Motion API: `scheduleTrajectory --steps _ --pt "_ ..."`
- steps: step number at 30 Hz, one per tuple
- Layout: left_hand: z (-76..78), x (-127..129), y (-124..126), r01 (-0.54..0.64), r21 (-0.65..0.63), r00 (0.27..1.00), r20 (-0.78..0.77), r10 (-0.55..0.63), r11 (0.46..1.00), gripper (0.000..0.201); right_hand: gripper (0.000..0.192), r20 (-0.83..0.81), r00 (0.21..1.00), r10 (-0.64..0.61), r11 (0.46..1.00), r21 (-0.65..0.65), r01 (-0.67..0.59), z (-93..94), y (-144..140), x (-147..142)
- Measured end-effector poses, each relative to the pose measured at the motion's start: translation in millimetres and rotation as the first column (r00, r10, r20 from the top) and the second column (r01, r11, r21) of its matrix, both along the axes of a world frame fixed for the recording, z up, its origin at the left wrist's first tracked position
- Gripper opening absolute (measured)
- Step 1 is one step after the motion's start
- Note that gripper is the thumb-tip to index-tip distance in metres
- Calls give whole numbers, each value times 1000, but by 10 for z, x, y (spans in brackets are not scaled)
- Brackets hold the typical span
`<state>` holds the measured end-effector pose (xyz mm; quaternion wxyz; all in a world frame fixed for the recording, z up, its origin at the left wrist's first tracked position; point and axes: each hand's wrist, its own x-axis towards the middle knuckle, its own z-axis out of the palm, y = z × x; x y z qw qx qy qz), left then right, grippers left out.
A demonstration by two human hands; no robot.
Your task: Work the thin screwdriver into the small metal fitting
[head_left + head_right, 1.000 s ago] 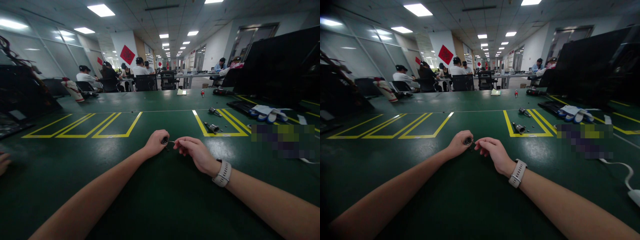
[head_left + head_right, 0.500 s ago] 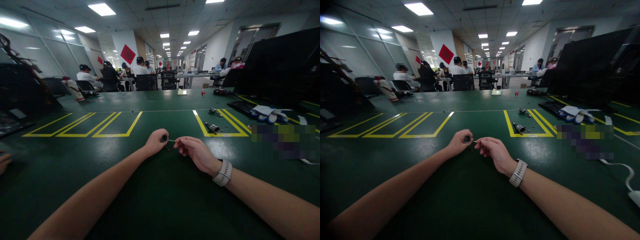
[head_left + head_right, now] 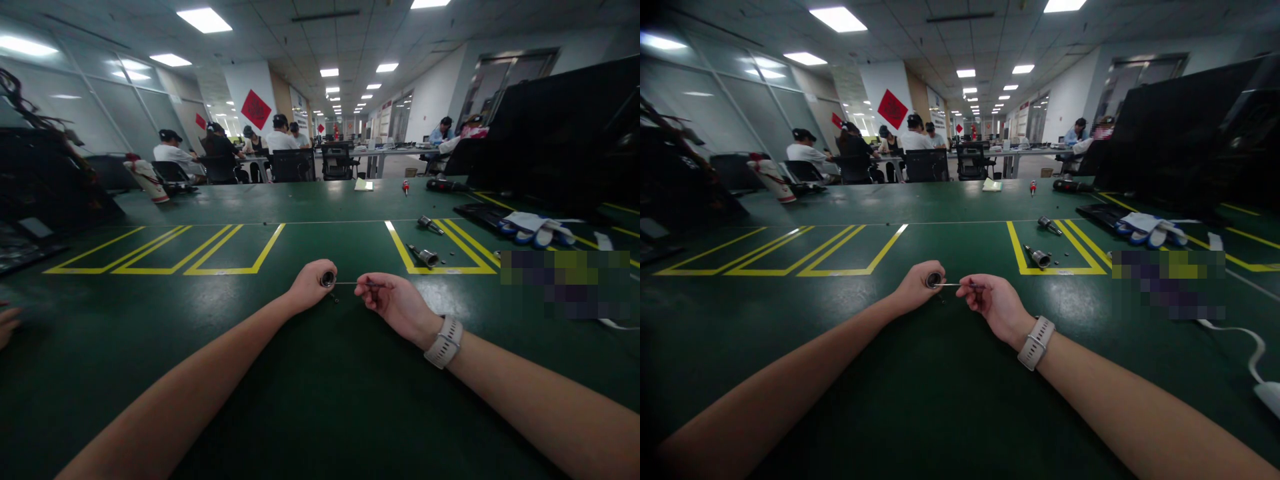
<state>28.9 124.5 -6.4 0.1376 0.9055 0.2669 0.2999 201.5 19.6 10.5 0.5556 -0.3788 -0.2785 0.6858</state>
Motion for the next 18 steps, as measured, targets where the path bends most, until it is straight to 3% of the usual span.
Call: scheduleTrajectory --steps 5,10,14,18 --pt "-26 -16 35 -48 11 999 -22 48 999 5 14 152 985 -81 995 75 70 8 -51 -48" --pt "-34 -23 43 -72 3 997 -17 72 997 4 16 407 901 -153 975 212 70 -16 -100 -71" --pt "0 -19 8 -75 -68 997 17 77 995 8 17 457 875 -161 973 223 63 -42 -105 -74" --pt "79 -36 -58 -8 -159 1000 -14 6 987 24 16 476 865 -160 974 217 61 -59 -95 -84"
